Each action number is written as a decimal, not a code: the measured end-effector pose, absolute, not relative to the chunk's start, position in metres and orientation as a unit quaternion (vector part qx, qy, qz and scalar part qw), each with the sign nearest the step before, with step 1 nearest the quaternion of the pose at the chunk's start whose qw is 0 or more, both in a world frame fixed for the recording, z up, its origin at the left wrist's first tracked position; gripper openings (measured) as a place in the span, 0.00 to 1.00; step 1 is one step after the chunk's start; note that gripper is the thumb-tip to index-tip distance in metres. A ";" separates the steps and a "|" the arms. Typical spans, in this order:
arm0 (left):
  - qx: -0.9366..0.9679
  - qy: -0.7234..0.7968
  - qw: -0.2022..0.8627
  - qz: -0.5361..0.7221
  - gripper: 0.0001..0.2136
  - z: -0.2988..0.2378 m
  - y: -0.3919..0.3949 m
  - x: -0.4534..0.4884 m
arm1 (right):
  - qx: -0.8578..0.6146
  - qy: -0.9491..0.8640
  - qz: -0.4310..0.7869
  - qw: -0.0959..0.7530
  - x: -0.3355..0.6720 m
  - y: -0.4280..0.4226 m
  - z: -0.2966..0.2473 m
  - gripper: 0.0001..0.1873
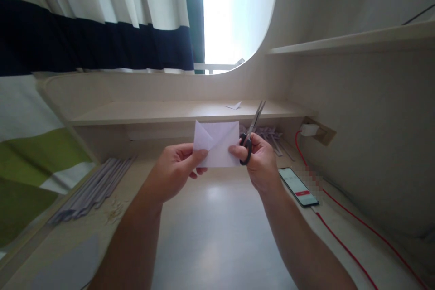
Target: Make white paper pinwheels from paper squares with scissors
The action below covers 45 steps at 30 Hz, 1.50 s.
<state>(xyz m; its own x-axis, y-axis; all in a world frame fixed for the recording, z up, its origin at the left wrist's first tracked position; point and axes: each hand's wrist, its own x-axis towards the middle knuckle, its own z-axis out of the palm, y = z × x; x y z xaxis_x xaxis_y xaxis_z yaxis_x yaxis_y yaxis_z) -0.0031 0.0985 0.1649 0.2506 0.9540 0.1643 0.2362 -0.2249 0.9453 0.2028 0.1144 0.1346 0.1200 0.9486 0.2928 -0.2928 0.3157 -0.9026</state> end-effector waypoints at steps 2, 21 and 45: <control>0.664 0.447 0.427 0.420 0.19 0.166 0.098 -0.004 | -0.348 -0.473 0.481 0.651 0.202 0.114 0.134 0.18; 0.683 0.396 0.420 0.447 0.20 0.171 0.095 -0.003 | -0.361 -0.509 0.448 0.641 0.219 0.101 0.140 0.17; 0.594 0.436 0.338 0.585 0.20 0.163 0.093 -0.026 | -0.393 -0.662 0.532 0.352 0.238 0.086 0.157 0.19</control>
